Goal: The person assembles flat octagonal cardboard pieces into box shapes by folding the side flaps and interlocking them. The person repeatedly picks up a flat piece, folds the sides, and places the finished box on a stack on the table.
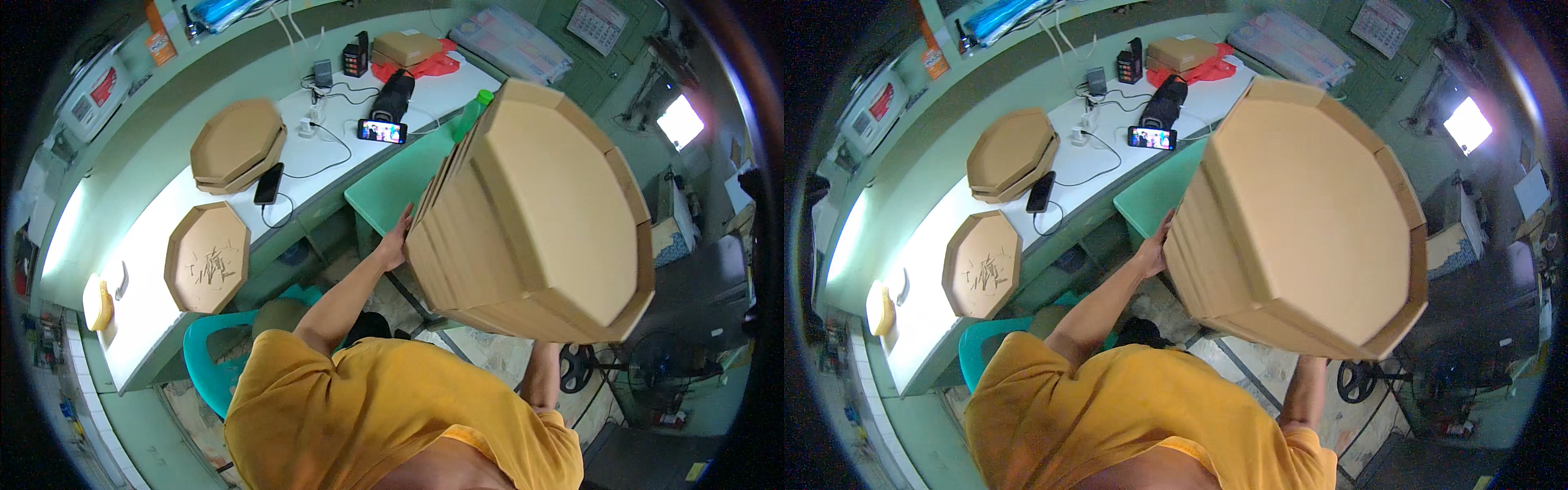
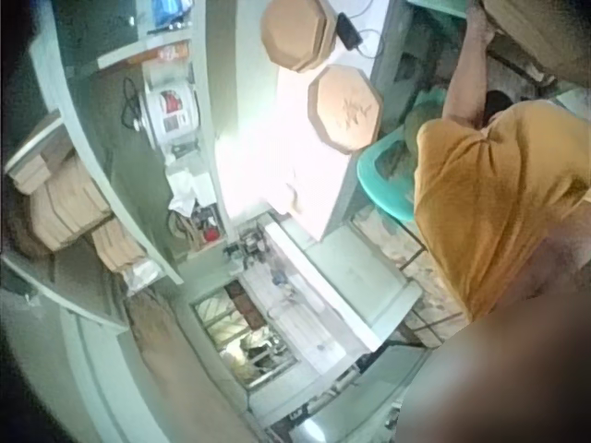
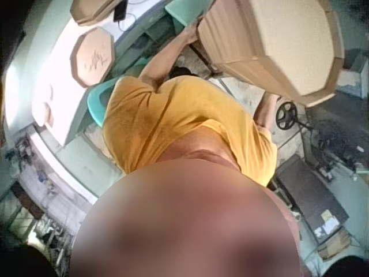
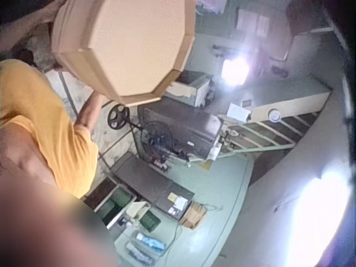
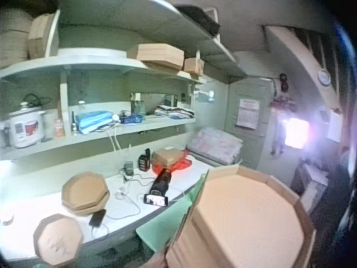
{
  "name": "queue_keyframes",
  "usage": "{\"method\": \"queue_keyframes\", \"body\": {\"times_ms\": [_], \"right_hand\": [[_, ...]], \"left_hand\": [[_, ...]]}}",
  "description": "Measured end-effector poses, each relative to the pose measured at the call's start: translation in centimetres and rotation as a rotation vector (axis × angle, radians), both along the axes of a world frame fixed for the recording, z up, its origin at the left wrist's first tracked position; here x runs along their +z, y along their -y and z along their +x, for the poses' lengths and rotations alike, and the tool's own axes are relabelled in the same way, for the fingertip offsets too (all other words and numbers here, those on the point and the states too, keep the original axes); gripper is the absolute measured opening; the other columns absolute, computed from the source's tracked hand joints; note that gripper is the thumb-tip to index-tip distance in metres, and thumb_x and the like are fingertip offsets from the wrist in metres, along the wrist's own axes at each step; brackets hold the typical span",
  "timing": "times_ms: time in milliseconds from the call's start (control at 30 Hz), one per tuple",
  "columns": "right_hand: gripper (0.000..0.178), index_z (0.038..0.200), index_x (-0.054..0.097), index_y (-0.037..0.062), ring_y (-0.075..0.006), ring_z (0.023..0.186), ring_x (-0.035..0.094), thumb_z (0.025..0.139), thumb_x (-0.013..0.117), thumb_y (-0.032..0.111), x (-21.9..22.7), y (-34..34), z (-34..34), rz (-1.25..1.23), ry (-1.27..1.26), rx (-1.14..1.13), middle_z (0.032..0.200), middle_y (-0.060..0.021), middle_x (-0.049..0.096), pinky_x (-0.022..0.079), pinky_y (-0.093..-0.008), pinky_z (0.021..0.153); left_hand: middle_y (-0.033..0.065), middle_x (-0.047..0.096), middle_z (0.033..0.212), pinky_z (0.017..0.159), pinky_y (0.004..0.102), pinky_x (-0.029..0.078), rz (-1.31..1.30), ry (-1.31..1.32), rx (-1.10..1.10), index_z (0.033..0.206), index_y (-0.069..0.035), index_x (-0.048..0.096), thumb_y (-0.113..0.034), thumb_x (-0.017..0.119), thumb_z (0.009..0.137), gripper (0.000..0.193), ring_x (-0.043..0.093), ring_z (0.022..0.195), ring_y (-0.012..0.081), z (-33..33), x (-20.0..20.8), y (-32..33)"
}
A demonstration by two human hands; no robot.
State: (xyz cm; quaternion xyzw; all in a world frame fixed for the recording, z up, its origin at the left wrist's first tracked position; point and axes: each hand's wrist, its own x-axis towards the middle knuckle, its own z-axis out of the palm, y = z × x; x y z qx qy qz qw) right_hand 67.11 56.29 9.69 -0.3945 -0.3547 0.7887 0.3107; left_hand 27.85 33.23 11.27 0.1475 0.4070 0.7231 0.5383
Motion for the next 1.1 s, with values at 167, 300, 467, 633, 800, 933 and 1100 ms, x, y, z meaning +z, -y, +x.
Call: {"method": "queue_keyframes", "body": {"times_ms": [167,300,467,633,800,933,1100], "right_hand": [[0.066,0.134,0.043,0.0073,-0.0279,0.113,0.056,0.09,0.044,0.056,8.3,-3.9,-3.0,0.122,-0.049,0.087,0.128,-0.0143,0.054,0.048,-0.0475,0.094],[0.066,0.134,0.043,0.0073,-0.028,0.114,0.056,0.09,0.044,0.056,15.2,-6.5,-5.9,0.223,-0.096,0.154,0.128,-0.0144,0.054,0.048,-0.0478,0.094],[0.066,0.134,0.043,0.0073,-0.0281,0.114,0.056,0.09,0.044,0.056,21.6,-8.9,-10.3,0.313,-0.164,0.232,0.129,-0.0145,0.054,0.048,-0.0482,0.094],[0.066,0.135,0.043,0.0073,-0.0283,0.114,0.056,0.091,0.044,0.056,26.4,-10.9,-15.0,0.367,-0.25,0.301,0.129,-0.0146,0.054,0.048,-0.0486,0.094],[0.065,0.135,0.043,0.0074,-0.0284,0.114,0.056,0.091,0.044,0.056,30.5,-12.2,-19.9,0.396,-0.324,0.375,0.129,-0.0146,0.054,0.047,-0.049,0.095],[0.066,0.135,0.045,0.0071,-0.0314,0.12,0.051,0.091,0.041,0.056,32.9,-13.0,-24.3,0.412,-0.364,0.379,0.132,-0.0165,0.052,0.043,-0.052,0.099],[0.069,0.133,0.048,0.0069,-0.031,0.116,0.054,0.087,0.045,0.058,34.3,-12.5,-28.3,0.438,-0.328,0.402,0.131,-0.0159,0.053,0.045,-0.0493,0.098]], "left_hand": [[0.0015,0.005,0.157,0.11,0.0497,0.027,0.349,-0.133,-0.182,0.151,-0.029,-0.004,-0.061,0.047,0.088,0.087,0.013,0.144,0.0242,-1.5,7.2,-0.1],[0.0005,-0.004,0.158,0.109,0.0477,0.03,0.502,-0.294,-0.279,0.149,-0.028,-0.012,-0.042,0.077,0.072,0.119,0.009,0.144,0.0236,-2.8,11.4,0.1],[0.0025,-0.003,0.157,0.104,0.0457,0.038,0.42,-0.559,-0.175,0.149,-0.028,-0.014,-0.007,0.085,0.057,0.137,0.012,0.142,0.0223,-3.7,16.2,0.1],[0.0029,0.009,0.155,0.101,0.0415,0.04,0.424,-0.645,-0.069,0.15,-0.026,-0.01,-0.001,0.084,0.057,0.134,0.021,0.139,0.0221,-5.0,21.0,0.3],[0.0029,0.018,0.152,0.103,0.0409,0.039,0.428,-0.573,-0.038,0.151,-0.026,-0.004,-0.002,0.083,0.06,0.128,0.028,0.136,0.0221,-7.6,25.7,1.2],[0.0032,0.028,0.147,0.099,0.0382,0.045,0.398,-0.53,0.021,0.151,-0.027,0.002,-0.006,0.085,0.061,0.124,0.034,0.133,0.0223,-9.2,28.3,2.5],[0.0012,0.032,0.144,0.093,0.0374,0.049,0.367,-0.615,0.092,0.149,-0.033,0.01,-0.014,0.087,0.062,0.118,0.042,0.127,0.0214,-11.3,29.5,3.9]]}}
